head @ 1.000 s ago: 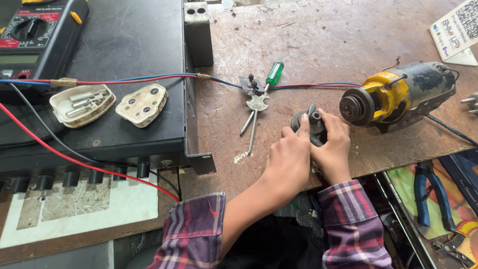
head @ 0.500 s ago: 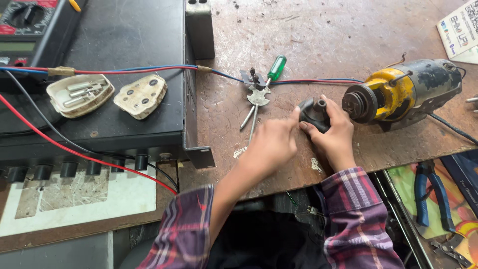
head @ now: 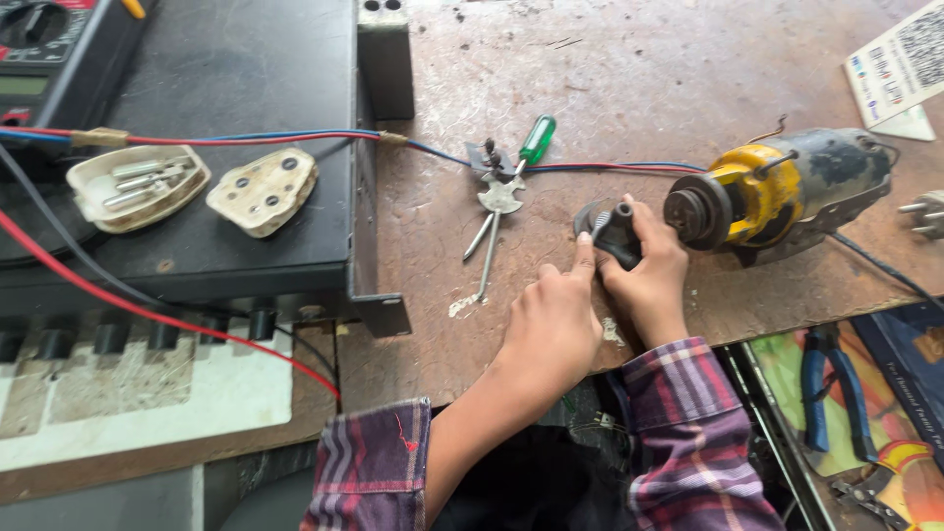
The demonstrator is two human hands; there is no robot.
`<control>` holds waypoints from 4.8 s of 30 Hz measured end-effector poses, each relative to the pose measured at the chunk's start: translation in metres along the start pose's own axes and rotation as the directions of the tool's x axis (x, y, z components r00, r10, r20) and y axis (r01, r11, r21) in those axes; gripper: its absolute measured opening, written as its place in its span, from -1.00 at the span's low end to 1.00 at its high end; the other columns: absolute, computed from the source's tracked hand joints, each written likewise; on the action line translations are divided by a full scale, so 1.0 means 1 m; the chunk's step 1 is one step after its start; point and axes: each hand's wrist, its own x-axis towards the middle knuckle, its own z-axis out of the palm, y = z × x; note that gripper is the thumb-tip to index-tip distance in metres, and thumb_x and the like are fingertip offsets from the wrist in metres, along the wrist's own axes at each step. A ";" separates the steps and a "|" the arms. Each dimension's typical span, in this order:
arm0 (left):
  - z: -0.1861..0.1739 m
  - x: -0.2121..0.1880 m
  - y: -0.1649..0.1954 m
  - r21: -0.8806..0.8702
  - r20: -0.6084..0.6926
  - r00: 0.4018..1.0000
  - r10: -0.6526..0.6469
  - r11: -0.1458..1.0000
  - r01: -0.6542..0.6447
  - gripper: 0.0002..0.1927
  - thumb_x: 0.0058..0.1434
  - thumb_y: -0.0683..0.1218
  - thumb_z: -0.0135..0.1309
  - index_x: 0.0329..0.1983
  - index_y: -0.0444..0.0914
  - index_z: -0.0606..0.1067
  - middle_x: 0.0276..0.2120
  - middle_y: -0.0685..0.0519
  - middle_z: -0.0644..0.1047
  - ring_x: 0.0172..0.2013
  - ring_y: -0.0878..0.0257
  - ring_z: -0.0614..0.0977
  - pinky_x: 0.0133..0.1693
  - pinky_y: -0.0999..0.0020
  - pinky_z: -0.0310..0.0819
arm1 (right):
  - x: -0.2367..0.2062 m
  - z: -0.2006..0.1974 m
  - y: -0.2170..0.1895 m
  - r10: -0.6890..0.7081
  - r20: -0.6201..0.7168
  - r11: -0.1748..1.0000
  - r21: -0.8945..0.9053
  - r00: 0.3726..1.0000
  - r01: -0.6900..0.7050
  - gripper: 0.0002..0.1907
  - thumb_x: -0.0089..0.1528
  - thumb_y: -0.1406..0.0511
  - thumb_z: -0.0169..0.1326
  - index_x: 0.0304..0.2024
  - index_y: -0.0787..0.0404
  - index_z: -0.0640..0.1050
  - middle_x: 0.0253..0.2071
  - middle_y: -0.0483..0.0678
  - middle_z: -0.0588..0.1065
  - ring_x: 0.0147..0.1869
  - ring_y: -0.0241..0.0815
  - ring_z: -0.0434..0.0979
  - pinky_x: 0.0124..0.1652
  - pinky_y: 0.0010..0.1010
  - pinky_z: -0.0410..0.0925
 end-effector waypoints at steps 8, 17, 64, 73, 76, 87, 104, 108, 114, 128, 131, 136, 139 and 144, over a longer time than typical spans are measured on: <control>0.002 0.008 0.012 0.007 -0.117 0.993 0.034 0.999 -0.033 -0.25 0.21 -0.17 0.06 0.48 -0.33 0.13 -0.20 -0.38 0.51 -0.21 -0.31 0.63 -0.13 -0.17 0.54 | -0.004 0.002 0.003 -0.051 -0.029 0.997 0.054 0.998 0.052 -0.25 0.00 0.33 0.31 0.27 0.31 0.48 0.17 0.17 0.54 0.24 0.08 0.54 0.24 -0.24 0.35; 0.007 -0.003 0.025 0.151 -0.172 0.983 0.068 0.988 -0.042 -0.18 0.11 -0.26 0.09 0.46 -0.49 0.10 -0.24 -0.29 0.52 -0.35 -0.09 0.69 -0.35 0.16 0.66 | -0.005 0.001 0.005 -0.025 -0.035 0.990 0.136 0.999 0.030 -0.36 0.08 0.31 0.32 0.21 0.34 0.51 0.18 0.16 0.55 0.24 0.02 0.57 0.24 -0.28 0.36; -0.017 -0.027 0.027 0.281 -0.056 0.998 -0.033 0.959 0.047 -0.19 0.18 -0.24 0.07 0.50 -0.33 0.09 -0.26 -0.23 0.49 -0.40 -0.09 0.70 -0.38 0.12 0.65 | -0.008 0.003 -0.001 0.048 -0.064 0.997 0.066 0.997 -0.044 -0.37 0.03 0.35 0.35 0.18 0.22 0.58 0.04 0.09 0.60 0.11 -0.09 0.62 0.15 -0.34 0.43; 0.018 -0.005 0.023 0.198 -0.162 0.987 -0.025 0.979 0.057 -0.24 0.22 -0.23 0.04 0.50 -0.35 0.10 -0.24 -0.23 0.49 -0.39 -0.03 0.71 -0.41 0.20 0.66 | -0.010 0.003 0.015 0.053 -0.018 0.975 0.218 0.998 -0.048 -0.33 0.02 0.38 0.31 0.23 0.25 0.55 0.16 0.08 0.55 0.23 -0.16 0.58 0.22 -0.37 0.40; 0.014 -0.006 0.023 0.219 -0.148 0.988 -0.054 0.972 0.086 -0.24 0.22 -0.20 0.05 0.50 -0.31 0.10 -0.25 -0.22 0.50 -0.38 -0.04 0.70 -0.39 0.17 0.65 | -0.012 0.003 0.016 0.046 -0.006 0.969 0.242 0.999 -0.043 -0.32 0.01 0.41 0.27 0.23 0.26 0.56 0.18 0.09 0.54 0.26 -0.15 0.57 0.24 -0.38 0.38; 0.005 -0.016 0.030 0.190 -0.103 0.989 -0.106 0.974 0.124 -0.19 0.19 -0.25 0.05 0.51 -0.34 0.06 -0.24 -0.22 0.50 -0.36 -0.07 0.71 -0.39 0.17 0.67 | -0.010 0.000 0.007 0.123 0.010 0.970 0.208 0.992 -0.122 -0.34 0.04 0.37 0.36 0.22 0.25 0.56 0.14 0.08 0.55 0.20 -0.16 0.57 0.20 -0.39 0.38; 0.032 -0.002 0.034 0.231 -0.231 0.973 -0.009 0.971 0.064 -0.21 0.18 -0.22 0.08 0.47 -0.45 0.10 -0.27 -0.19 0.51 -0.43 0.11 0.69 -0.45 0.35 0.65 | -0.008 -0.009 0.001 0.101 0.017 0.958 0.268 0.995 -0.102 -0.38 0.07 0.36 0.40 0.19 0.34 0.55 0.14 0.05 0.54 0.19 -0.22 0.55 0.18 -0.41 0.40; 0.021 -0.011 0.039 0.254 -0.098 0.990 -0.105 0.959 0.127 -0.24 0.26 -0.20 0.05 0.49 -0.38 0.07 -0.27 -0.19 0.52 -0.43 0.02 0.70 -0.45 0.23 0.65 | -0.008 -0.008 0.005 0.099 0.010 0.965 0.244 0.995 -0.098 -0.37 0.07 0.38 0.40 0.20 0.33 0.55 0.14 0.05 0.55 0.20 -0.20 0.55 0.19 -0.40 0.39; -0.007 -0.012 0.032 0.204 -0.192 0.980 0.046 0.979 -0.006 -0.24 0.19 -0.23 0.07 0.46 -0.44 0.12 -0.29 -0.23 0.54 -0.40 -0.02 0.70 -0.38 0.16 0.64 | -0.006 -0.014 0.002 0.143 0.153 0.872 0.448 0.978 -0.198 -0.28 0.06 0.43 0.33 0.30 0.28 0.49 0.22 0.06 0.52 0.25 -0.22 0.52 0.22 -0.41 0.37; 0.003 -0.005 0.016 0.216 -0.126 0.992 0.017 0.976 0.011 -0.19 0.15 -0.19 0.11 0.48 -0.38 0.13 -0.24 -0.25 0.52 -0.38 -0.07 0.69 -0.35 0.16 0.65 | -0.019 -0.009 -0.009 -0.009 -0.054 1.000 -0.023 0.998 0.008 -0.22 0.02 0.39 0.39 0.26 0.37 0.38 0.04 0.21 0.47 0.09 0.11 0.54 0.07 -0.19 0.40; -0.007 -0.011 0.014 0.208 -0.110 0.993 0.029 0.978 -0.005 -0.19 0.17 -0.15 0.12 0.47 -0.38 0.14 -0.25 -0.26 0.53 -0.37 -0.08 0.69 -0.35 0.14 0.64 | -0.019 -0.008 -0.007 -0.071 -0.062 0.995 -0.077 0.996 0.066 -0.35 0.02 0.45 0.35 0.17 0.31 0.47 0.04 0.16 0.48 0.12 0.14 0.53 0.11 -0.16 0.39; -0.018 -0.022 0.019 0.248 -0.028 1.000 -0.008 0.969 0.014 -0.13 0.11 -0.13 0.15 0.49 -0.36 0.10 -0.23 -0.26 0.52 -0.36 -0.07 0.69 -0.34 0.14 0.63 | -0.016 -0.015 -0.001 -0.083 0.011 0.995 0.048 0.997 0.082 -0.33 0.02 0.51 0.27 0.20 0.14 0.51 0.18 0.01 0.53 0.27 0.04 0.54 0.24 -0.21 0.38; -0.020 -0.024 0.021 0.259 -0.056 0.998 -0.026 0.965 0.040 -0.19 0.20 -0.16 0.11 0.51 -0.36 0.11 -0.22 -0.28 0.52 -0.36 -0.05 0.70 -0.33 0.16 0.65 | -0.016 -0.016 0.000 -0.008 0.089 0.993 0.115 0.996 -0.003 -0.06 0.03 0.49 0.21 0.48 0.11 0.30 0.22 0.02 0.48 0.31 0.02 0.43 0.31 -0.19 0.29; -0.024 -0.019 0.016 0.233 0.002 1.000 -0.024 0.972 0.023 -0.12 0.10 -0.15 0.15 0.48 -0.38 0.09 -0.20 -0.30 0.52 -0.32 -0.11 0.68 -0.29 0.12 0.63 | -0.013 -0.004 0.002 -0.068 0.086 0.997 0.034 0.994 0.065 0.23 0.01 0.28 0.41 0.55 0.29 -0.05 0.17 0.11 0.40 0.23 0.11 0.27 0.25 -0.09 0.17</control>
